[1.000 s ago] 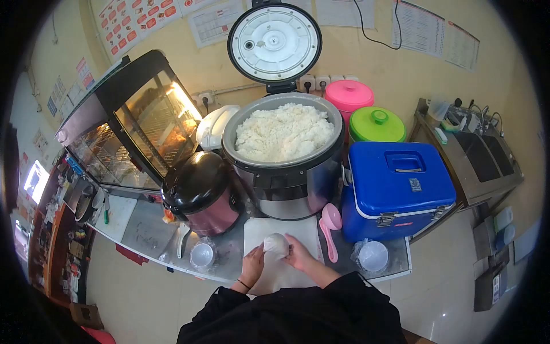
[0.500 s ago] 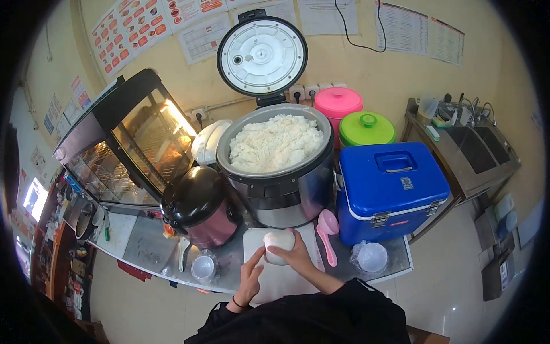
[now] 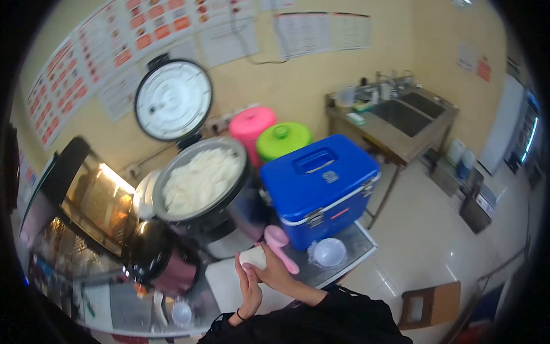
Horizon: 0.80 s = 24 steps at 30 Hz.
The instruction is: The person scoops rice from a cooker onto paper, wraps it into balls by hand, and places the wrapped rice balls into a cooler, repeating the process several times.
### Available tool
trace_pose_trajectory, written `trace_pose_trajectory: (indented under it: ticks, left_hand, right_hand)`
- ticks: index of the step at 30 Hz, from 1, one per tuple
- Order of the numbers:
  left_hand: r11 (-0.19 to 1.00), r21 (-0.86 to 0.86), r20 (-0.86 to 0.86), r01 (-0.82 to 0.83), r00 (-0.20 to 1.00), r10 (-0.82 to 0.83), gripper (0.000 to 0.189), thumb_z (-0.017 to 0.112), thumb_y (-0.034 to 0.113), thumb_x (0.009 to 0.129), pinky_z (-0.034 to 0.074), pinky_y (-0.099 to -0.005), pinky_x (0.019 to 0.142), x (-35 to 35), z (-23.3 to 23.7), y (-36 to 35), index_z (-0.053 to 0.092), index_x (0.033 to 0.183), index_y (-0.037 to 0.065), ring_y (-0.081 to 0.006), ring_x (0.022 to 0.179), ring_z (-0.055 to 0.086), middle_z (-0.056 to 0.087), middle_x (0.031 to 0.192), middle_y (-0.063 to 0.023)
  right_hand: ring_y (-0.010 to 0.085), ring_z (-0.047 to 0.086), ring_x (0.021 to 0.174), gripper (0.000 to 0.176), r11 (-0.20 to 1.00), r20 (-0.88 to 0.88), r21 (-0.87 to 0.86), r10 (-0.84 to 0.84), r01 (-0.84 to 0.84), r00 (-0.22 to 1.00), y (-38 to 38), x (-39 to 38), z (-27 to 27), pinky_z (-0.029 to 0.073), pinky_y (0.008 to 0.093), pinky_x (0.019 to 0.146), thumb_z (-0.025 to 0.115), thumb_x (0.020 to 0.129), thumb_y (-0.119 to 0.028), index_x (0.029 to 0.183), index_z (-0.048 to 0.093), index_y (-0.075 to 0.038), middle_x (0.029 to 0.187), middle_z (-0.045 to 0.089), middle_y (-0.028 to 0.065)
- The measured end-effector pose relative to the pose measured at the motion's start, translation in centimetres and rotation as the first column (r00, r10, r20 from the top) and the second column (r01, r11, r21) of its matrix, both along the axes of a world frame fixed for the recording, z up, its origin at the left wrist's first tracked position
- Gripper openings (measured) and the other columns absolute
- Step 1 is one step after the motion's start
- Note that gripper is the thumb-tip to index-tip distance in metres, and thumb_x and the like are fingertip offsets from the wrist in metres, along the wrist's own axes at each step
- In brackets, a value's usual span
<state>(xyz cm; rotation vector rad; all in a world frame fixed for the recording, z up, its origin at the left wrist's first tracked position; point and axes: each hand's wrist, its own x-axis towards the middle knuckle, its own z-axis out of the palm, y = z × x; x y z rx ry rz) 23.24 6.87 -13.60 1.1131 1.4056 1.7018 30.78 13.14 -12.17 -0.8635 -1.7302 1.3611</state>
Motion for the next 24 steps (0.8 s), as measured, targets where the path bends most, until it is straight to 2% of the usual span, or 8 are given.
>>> trace_pose_trajectory:
  ticks: [3,4,5,7,10,11,16,24]
  left_hand:
    - [0.931,0.196,-0.423,0.307,0.883,-0.202,0.063,0.028,0.045,0.090,0.021,-0.0416,0.097,1.1,1.8,4.0,0.018,0.131,-0.002,-0.0336,0.116,0.030,0.030,0.123,-0.0234]
    - [0.945,0.035,-0.549,0.325,0.796,-0.254,0.067,0.024,0.051,0.088,0.012,-0.0477,0.098,1.8,2.1,5.0,0.024,0.130,-0.001,-0.0401,0.120,0.021,0.024,0.127,-0.0267]
    - [0.955,0.132,-0.704,0.265,0.703,-0.098,0.065,0.034,0.049,0.086,0.010,-0.0525,0.098,2.2,3.4,6.6,0.027,0.130,0.002,-0.0431,0.122,0.017,0.017,0.131,-0.0277]
    - [0.964,0.226,-0.840,0.139,0.529,0.121,0.064,0.048,0.049,0.080,0.010,-0.0565,0.097,3.0,5.3,10.2,0.035,0.128,0.009,-0.0372,0.123,0.022,0.024,0.132,-0.0214]
    - [0.968,0.178,-0.969,0.180,0.205,0.140,0.058,0.059,0.047,0.071,0.011,-0.0589,0.096,2.7,3.7,15.2,0.047,0.119,0.016,-0.0277,0.118,0.034,0.039,0.125,-0.0112]
    - [0.930,0.289,-0.946,0.226,0.217,0.241,0.049,0.062,0.045,0.068,0.015,-0.0595,0.095,2.5,3.1,16.0,0.055,0.110,0.020,-0.0206,0.109,0.044,0.051,0.114,-0.0025]
    - [0.877,0.410,-0.899,0.253,0.274,0.341,0.042,0.068,0.033,0.065,0.031,-0.0484,0.092,0.9,5.2,18.6,0.059,0.101,0.014,-0.0219,0.097,0.052,0.055,0.104,-0.0037]
    - [0.917,0.379,-0.603,-0.128,0.717,0.350,0.031,0.064,0.025,0.074,0.042,-0.0319,0.075,-3.9,18.1,30.9,0.060,0.093,0.001,-0.0276,0.085,0.056,0.060,0.089,-0.0145]
  right_hand:
    - [0.0220,0.053,0.091,0.050,0.961,-0.099,0.025,-0.271,0.275,0.957,2.2,4.0,-0.8,0.042,0.0321,0.079,0.067,0.073,-0.021,0.110,0.041,-0.001,0.099,0.052,0.0154]
    - [0.0203,0.053,0.089,0.042,0.916,-0.106,0.122,-0.372,0.383,0.922,3.4,6.0,-1.3,0.042,0.0310,0.078,0.062,0.076,-0.018,0.110,0.041,-0.002,0.098,0.052,0.0132]
    - [0.0191,0.052,0.090,0.034,0.889,-0.179,-0.137,-0.456,0.436,0.872,3.9,8.1,-0.9,0.043,0.0314,0.078,0.054,0.083,-0.018,0.110,0.041,-0.002,0.099,0.052,0.0120]
    - [0.0207,0.054,0.095,0.038,0.827,-0.515,-0.526,-0.496,0.199,0.700,6.0,13.0,0.0,0.045,0.0364,0.082,0.039,0.091,-0.031,0.116,0.039,-0.002,0.104,0.052,0.0130]
    - [0.0233,0.050,0.104,0.047,0.867,-0.657,-0.493,-0.318,-0.071,0.684,8.3,20.8,2.1,0.041,0.0388,0.089,0.042,0.089,-0.033,0.123,0.033,-0.002,0.118,0.046,0.0119]
    - [0.0235,0.048,0.106,0.048,0.850,-0.636,-0.523,-0.333,-0.071,0.696,8.6,22.7,2.8,0.039,0.0396,0.091,0.044,0.088,-0.031,0.124,0.033,-0.002,0.119,0.045,0.0117]
    - [0.0257,0.043,0.113,0.053,0.835,-0.643,-0.493,-0.161,-0.244,0.749,12.0,28.3,6.2,0.034,0.0423,0.095,0.053,0.084,-0.024,0.127,0.030,-0.003,0.122,0.043,0.0114]
    - [0.0240,0.039,0.116,0.060,0.720,-0.385,-0.569,0.195,-0.398,0.902,26.4,18.4,10.1,0.032,0.0409,0.097,0.058,0.081,-0.014,0.129,0.025,-0.001,0.124,0.040,0.0117]
